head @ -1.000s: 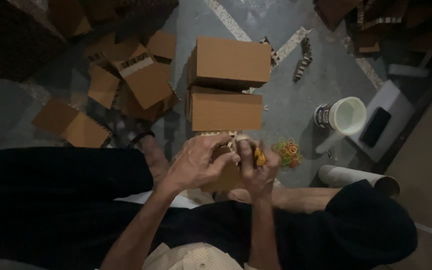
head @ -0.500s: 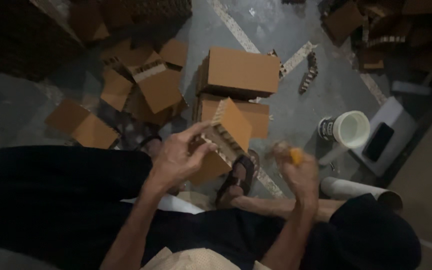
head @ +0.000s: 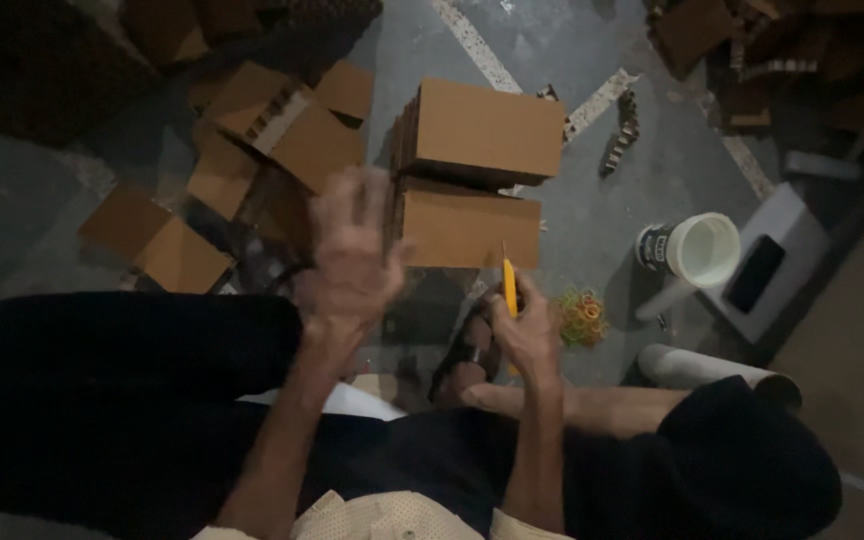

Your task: The person sits on the floor and uses a yellow utility knife to cut a stack of corrugated cardboard sheets into smaller pieces. They repeatedly slice along the edges, separate the cut sections, and set them aside on the floor.

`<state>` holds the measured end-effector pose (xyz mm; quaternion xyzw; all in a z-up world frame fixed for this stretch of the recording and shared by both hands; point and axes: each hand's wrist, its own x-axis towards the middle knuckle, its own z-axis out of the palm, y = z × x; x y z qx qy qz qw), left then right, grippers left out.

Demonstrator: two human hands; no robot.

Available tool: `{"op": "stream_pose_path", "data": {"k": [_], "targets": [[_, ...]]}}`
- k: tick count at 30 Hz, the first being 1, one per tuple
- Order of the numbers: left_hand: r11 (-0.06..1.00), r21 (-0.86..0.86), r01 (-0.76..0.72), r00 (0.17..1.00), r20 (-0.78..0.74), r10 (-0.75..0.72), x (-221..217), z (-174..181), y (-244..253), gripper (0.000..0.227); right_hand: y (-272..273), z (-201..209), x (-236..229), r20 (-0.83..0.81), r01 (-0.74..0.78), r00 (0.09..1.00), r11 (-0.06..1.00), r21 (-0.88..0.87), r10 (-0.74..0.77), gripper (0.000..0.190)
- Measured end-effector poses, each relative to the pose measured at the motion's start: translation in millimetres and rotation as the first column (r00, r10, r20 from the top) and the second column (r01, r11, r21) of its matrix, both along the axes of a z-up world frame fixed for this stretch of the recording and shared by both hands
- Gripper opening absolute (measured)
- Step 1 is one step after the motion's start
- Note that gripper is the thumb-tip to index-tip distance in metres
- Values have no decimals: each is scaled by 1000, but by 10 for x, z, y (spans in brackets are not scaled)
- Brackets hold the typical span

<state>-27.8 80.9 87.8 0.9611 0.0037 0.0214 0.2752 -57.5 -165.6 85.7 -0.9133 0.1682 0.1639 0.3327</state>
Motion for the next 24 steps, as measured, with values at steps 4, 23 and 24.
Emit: {"op": "stream_pose_path", "data": {"k": [4, 23, 24], "targets": [[940, 43, 339, 918, -231, -321, 186, -291, -436, 102, 70, -127, 60, 148, 44, 987, 992, 118, -61, 44], [777, -620, -106, 928, -342, -146, 254, -56, -75, 37, -318, 149, 187, 234, 126, 863, 640, 758, -448, 50], [733, -671, -116, 926, -339, -164, 274, -117, -82, 37, -310, 121, 202, 220, 172, 862, 672, 720, -456, 48]]}}
